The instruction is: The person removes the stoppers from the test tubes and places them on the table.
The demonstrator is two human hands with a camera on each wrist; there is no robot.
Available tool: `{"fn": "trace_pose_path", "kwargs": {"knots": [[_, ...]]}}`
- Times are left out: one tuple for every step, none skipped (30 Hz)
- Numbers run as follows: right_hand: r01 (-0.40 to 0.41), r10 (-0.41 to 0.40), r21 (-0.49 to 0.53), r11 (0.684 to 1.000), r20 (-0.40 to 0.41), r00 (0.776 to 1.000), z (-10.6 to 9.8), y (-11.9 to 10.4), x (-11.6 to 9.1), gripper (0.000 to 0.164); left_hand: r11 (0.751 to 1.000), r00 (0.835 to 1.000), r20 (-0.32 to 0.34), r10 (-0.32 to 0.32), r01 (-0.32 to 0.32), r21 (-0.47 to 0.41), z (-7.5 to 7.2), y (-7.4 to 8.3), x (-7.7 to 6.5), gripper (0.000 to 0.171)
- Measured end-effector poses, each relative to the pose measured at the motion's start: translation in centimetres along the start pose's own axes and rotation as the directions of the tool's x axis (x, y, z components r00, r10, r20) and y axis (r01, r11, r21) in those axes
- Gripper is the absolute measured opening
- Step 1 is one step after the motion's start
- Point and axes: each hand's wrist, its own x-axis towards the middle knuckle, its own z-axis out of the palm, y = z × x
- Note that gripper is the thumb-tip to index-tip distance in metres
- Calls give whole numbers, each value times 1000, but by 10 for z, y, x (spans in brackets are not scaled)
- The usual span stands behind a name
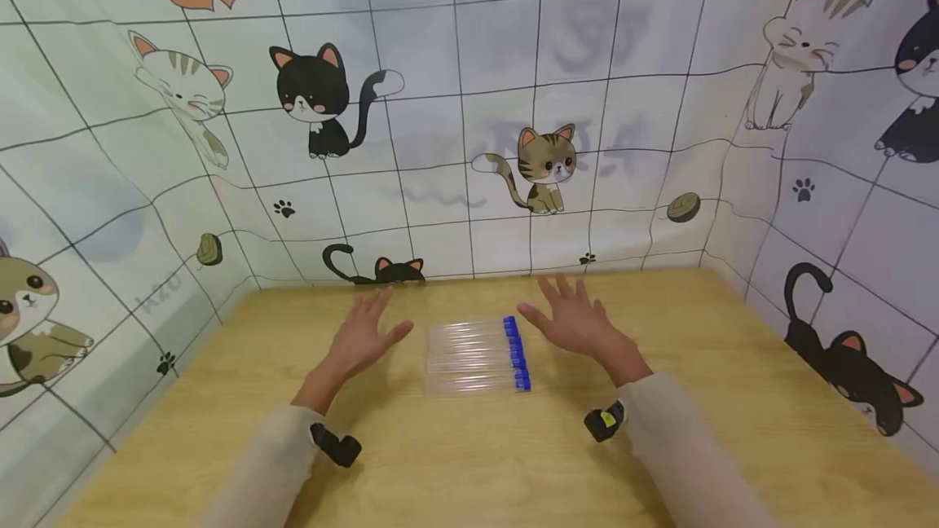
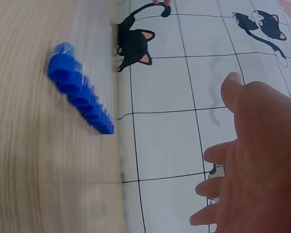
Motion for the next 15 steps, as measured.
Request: {"fn": "trace_pose_path", "kwargs": {"knots": [[-3, 2, 15, 1000, 10, 1000, 1, -1, 0, 78, 1000, 1000, 4, -13, 13, -14, 2, 0, -1, 85], [-1, 1, 35, 999, 16, 1000, 2, -2, 0, 78, 999, 1000, 7, -23, 23, -27, 3, 1, -2, 85], [0, -1, 52, 999, 18, 1000, 3, -2, 0, 77, 999, 999, 10, -31, 32, -38, 4, 1, -3, 85], [4, -5, 66, 998, 19, 1000, 4, -3, 1, 77, 998, 999, 9, -38, 38, -47, 4, 2, -3, 85], [8, -9, 74, 997, 17, 1000, 4, -3, 1, 77, 998, 999, 9, -45, 45, -54, 4, 3, -3, 85], [12, -13, 82, 997, 15, 1000, 4, -3, 2, 77, 997, 999, 6, -49, 49, -61, 4, 4, -3, 85], [14, -15, 93, 996, 14, 1000, 4, -3, 3, 77, 996, 999, -1, -50, 50, -71, 4, 5, -3, 84], [14, -16, 104, 994, 15, 1000, 4, -2, 4, 77, 995, 999, -9, -53, 52, -81, 4, 6, -3, 84], [19, -21, 120, 993, 13, 1000, 5, -1, 5, 76, 994, 998, -14, -60, 59, -93, 4, 7, -3, 83], [25, -27, 138, 990, 10, 1000, 5, -1, 6, 76, 993, 997, -20, -68, 65, -103, 4, 8, -3, 83], [32, -33, 153, 988, 4, 999, 6, 0, 7, 76, 991, 997, -27, -77, 74, -112, 5, 8, -2, 82], [42, -42, 163, 986, -4, 999, 7, 1, 9, 75, 989, 996, -37, -87, 82, -123, 6, 9, -2, 81], [53, -51, 183, 982, -15, 999, 8, 1, 10, 75, 987, 994, -47, -101, 94, -134, 7, 10, -2, 81], [60, -57, 199, 978, -23, 998, 9, 2, 11, 74, 984, 991, -58, -118, 109, -142, 9, 10, -1, 80], [68, -63, 213, 975, -33, 998, 11, 2, 13, 74, 980, 987, -70, -142, 130, -153, 10, 11, 0, 80]]}}
